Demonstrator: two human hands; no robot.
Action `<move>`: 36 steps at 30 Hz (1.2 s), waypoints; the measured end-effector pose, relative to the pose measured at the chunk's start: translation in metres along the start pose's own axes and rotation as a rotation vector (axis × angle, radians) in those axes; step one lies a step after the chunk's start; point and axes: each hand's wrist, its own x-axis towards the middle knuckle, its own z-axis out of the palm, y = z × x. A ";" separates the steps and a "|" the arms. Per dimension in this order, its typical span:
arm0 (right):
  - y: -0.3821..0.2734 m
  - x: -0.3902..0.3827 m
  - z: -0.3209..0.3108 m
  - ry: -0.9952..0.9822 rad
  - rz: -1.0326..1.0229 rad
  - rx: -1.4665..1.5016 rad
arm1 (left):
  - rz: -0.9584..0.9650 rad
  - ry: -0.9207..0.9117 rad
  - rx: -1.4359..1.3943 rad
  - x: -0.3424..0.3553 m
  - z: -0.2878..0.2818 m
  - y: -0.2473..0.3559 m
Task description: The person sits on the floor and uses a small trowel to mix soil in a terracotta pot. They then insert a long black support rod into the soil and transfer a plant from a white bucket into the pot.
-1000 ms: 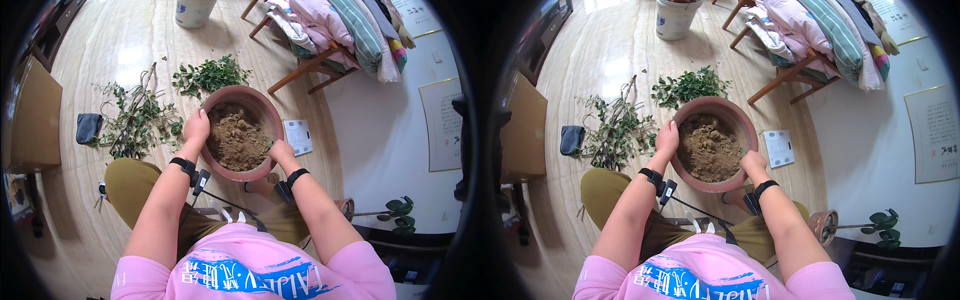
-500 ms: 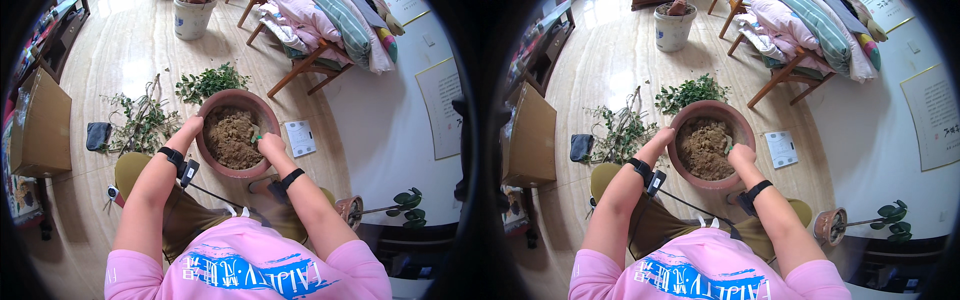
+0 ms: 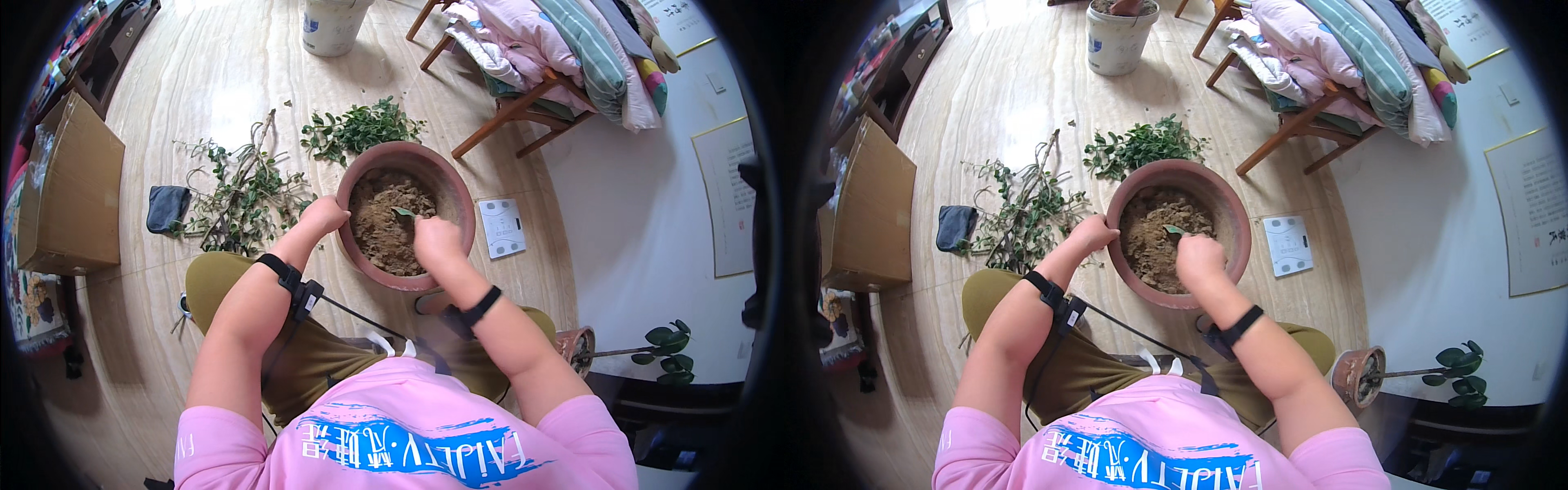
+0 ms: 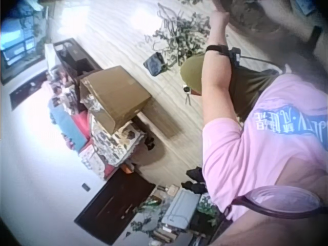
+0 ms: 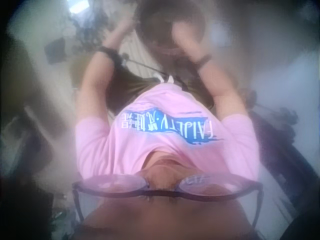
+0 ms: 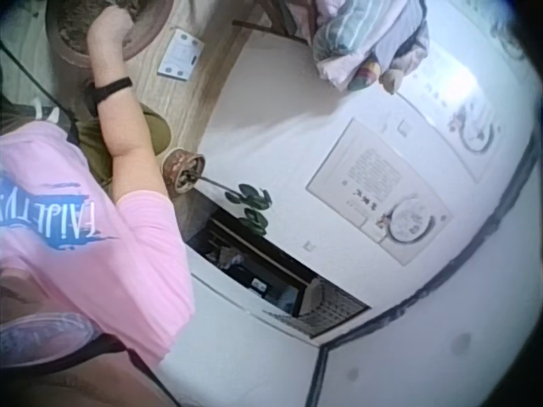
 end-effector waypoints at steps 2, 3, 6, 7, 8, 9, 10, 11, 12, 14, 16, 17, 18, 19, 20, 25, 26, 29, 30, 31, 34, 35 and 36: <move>0.000 0.026 0.063 0.054 0.018 -0.007 | 0.002 -0.030 0.016 0.003 0.001 0.002; 0.004 0.038 0.084 0.078 0.063 -0.012 | 0.024 -0.016 0.057 -0.001 0.000 0.009; 0.026 0.064 0.085 -0.025 0.173 0.130 | 0.043 0.043 0.116 -0.015 -0.008 0.023; 0.039 0.066 0.081 -0.006 0.171 0.228 | 0.015 0.037 0.111 -0.015 -0.008 0.017; 0.050 0.066 0.068 -0.083 0.206 0.358 | -0.011 0.028 0.106 -0.014 -0.008 0.010; 0.074 0.074 0.064 -0.271 0.314 0.530 | -0.012 0.018 0.106 -0.011 -0.007 0.011; 0.112 0.079 0.085 -0.188 0.231 0.478 | 0.050 -0.023 0.130 -0.003 -0.006 0.017; 0.122 0.078 0.087 -0.204 0.250 0.523 | 0.042 0.005 0.125 0.000 -0.005 0.014; 0.124 0.073 0.081 -0.192 0.258 0.482 | 0.030 0.031 0.118 -0.001 -0.002 0.011; 0.122 0.057 0.048 -0.144 0.222 0.398 | 0.026 0.068 0.105 -0.002 0.001 0.011; 0.114 0.033 -0.003 -0.075 0.132 0.314 | -0.005 0.063 0.117 -0.002 0.002 0.012; 0.106 0.020 -0.027 -0.065 0.101 0.285 | -0.020 0.059 0.123 0.000 0.003 0.013; 0.092 0.010 -0.050 -0.054 0.065 0.261 | -0.043 0.040 0.103 0.003 0.004 0.009; 0.076 0.002 -0.068 -0.043 0.027 0.237 | -0.042 0.035 0.106 0.004 0.004 0.007; 0.060 -0.004 -0.080 -0.094 -0.023 0.155 | -0.039 0.030 0.108 0.005 0.004 0.005; -0.003 0.006 0.017 -0.057 -0.151 -0.054 | 0.000 0.033 0.066 0.012 0.008 0.007; -0.010 0.012 0.051 0.019 -0.127 -0.056 | 0.001 0.037 0.066 0.010 0.009 0.009; -0.017 0.031 0.060 -0.023 -0.055 -0.036 | -0.009 0.066 0.062 0.007 0.003 0.009; -0.012 0.035 0.054 -0.023 -0.072 0.025 | -0.016 0.069 0.054 0.006 0.003 0.002; 0.003 0.040 0.046 -0.014 -0.073 0.080 | -0.005 0.071 0.047 0.005 0.002 0.004; 0.077 0.055 0.064 -0.224 0.165 0.411 | 0.000 0.049 0.044 0.002 0.001 0.013; 0.094 0.060 0.079 -0.273 0.187 0.497 | 0.001 0.047 0.040 0.002 -0.001 0.014; 0.099 0.060 0.083 -0.260 0.188 0.523 | -0.001 0.054 0.032 0.000 -0.002 0.014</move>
